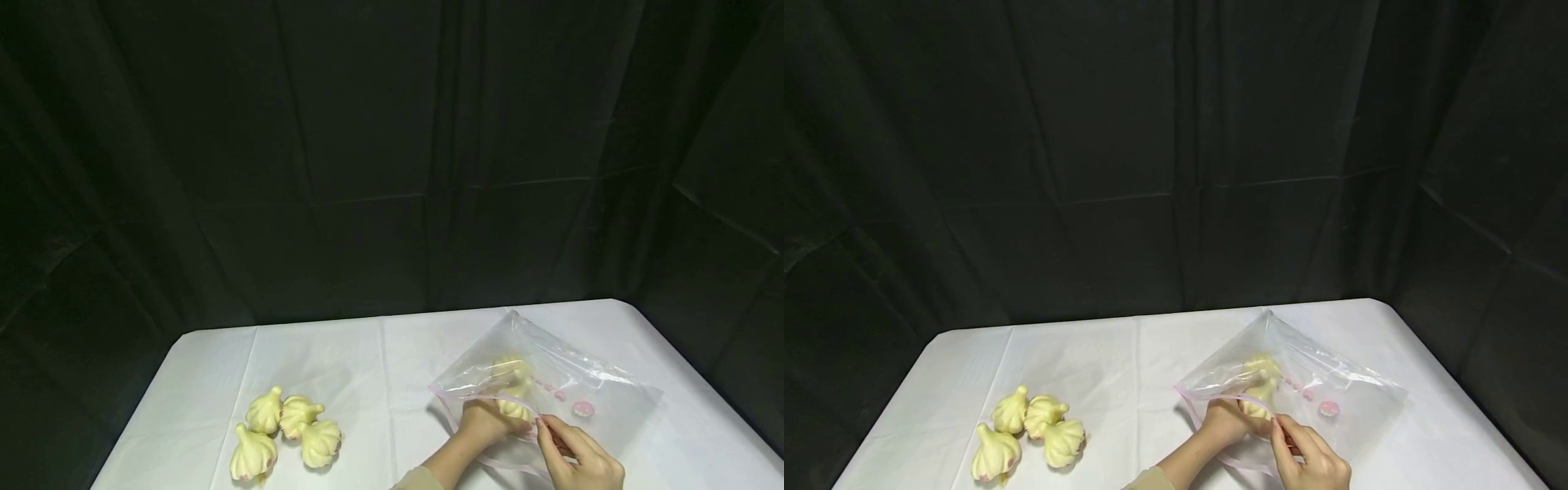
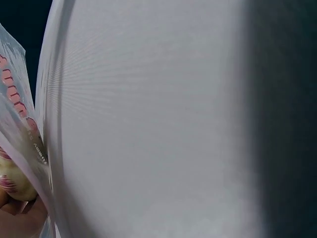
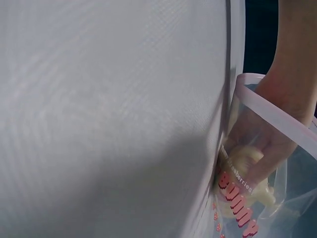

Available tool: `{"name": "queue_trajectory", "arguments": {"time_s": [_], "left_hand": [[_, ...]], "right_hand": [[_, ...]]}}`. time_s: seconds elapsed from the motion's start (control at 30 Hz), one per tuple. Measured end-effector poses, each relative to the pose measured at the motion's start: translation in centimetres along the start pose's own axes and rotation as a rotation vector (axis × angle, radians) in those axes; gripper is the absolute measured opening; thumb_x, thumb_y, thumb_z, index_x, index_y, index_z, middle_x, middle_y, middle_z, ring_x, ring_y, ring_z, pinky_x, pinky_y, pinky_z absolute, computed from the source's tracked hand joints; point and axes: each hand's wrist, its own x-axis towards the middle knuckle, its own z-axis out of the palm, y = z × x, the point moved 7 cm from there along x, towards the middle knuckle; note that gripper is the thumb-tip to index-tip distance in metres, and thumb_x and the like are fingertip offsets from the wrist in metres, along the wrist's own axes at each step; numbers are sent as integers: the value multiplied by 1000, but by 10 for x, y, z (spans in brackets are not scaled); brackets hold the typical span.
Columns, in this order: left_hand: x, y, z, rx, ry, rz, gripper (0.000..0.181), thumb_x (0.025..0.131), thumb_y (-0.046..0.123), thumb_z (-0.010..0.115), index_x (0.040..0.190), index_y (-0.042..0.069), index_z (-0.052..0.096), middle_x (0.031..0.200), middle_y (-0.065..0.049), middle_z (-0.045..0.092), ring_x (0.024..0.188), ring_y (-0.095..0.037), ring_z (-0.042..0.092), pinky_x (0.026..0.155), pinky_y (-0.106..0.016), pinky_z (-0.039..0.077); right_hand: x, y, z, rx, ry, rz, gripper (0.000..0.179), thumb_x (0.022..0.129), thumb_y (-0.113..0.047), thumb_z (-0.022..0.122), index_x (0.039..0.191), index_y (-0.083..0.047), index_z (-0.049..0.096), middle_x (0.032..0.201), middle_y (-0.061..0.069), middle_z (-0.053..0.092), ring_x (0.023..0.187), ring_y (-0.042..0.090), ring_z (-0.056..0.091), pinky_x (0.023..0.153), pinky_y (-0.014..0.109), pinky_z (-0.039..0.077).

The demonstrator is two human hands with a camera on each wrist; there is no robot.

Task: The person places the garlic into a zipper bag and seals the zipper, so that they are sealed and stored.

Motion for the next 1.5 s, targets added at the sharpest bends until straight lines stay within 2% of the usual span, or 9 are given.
{"name": "queue_trajectory", "arguments": {"time_s": [0.17,0.53,0.77,1.0,1.17,1.3,1.43,1.47,1.5], "left_hand": [[3,7,-1,77,27,78,68,57,36,80,115,18,50,111,6,52,102,-14,48,90,-25,38],[5,7,0,128,83,51,71,57,42,78,118,17,51,115,1,54,102,-19,50,89,-25,39],[5,9,-3,128,137,88,71,56,43,78,116,15,52,112,2,56,100,-16,52,88,-23,40],[2,13,-3,229,144,77,71,56,49,76,113,15,51,107,2,57,99,-15,53,86,-23,41],[-1,8,-1,232,98,1,70,56,49,76,110,11,53,103,-3,60,95,-20,55,84,-26,43],[-1,11,1,388,60,43,71,60,55,71,114,13,51,108,2,58,99,-15,54,82,-25,44],[-4,16,6,695,-10,114,68,67,64,58,118,18,54,110,8,59,101,-9,54,82,-23,44],[-5,17,6,734,-18,132,66,68,64,56,115,18,57,107,8,61,98,-8,55,81,-22,45],[-7,16,5,701,-29,129,66,67,62,57,112,13,59,105,4,62,97,-10,57,82,-23,45]], "right_hand": [[1,0,0,-3,-9,-2,6,64,2,72,68,5,68,59,13,62,50,-1,55,47,6,43],[5,-4,-3,-4,4,2,4,65,3,70,65,6,67,57,14,61,50,-2,54,51,3,41],[3,-1,-2,-11,-4,-1,4,64,3,70,67,5,67,58,12,62,50,-2,54,50,3,41],[2,2,-2,-18,-22,-1,4,65,2,70,68,4,68,58,11,62,49,-1,55,48,5,42],[2,1,-1,-12,-32,-1,4,65,3,70,68,4,67,58,12,62,49,0,55,48,6,43],[2,0,0,-17,-31,4,5,64,4,71,68,3,68,58,11,62,49,0,55,48,5,43],[2,0,0,-21,-24,-3,4,66,0,71,68,3,68,58,10,62,49,-1,54,48,5,42],[2,1,0,-19,-24,-4,5,67,0,70,68,3,68,58,10,62,49,-1,54,48,5,42],[2,1,0,-18,-22,-8,6,68,-2,70,68,4,68,58,10,62,49,-1,54,48,5,42]]}}
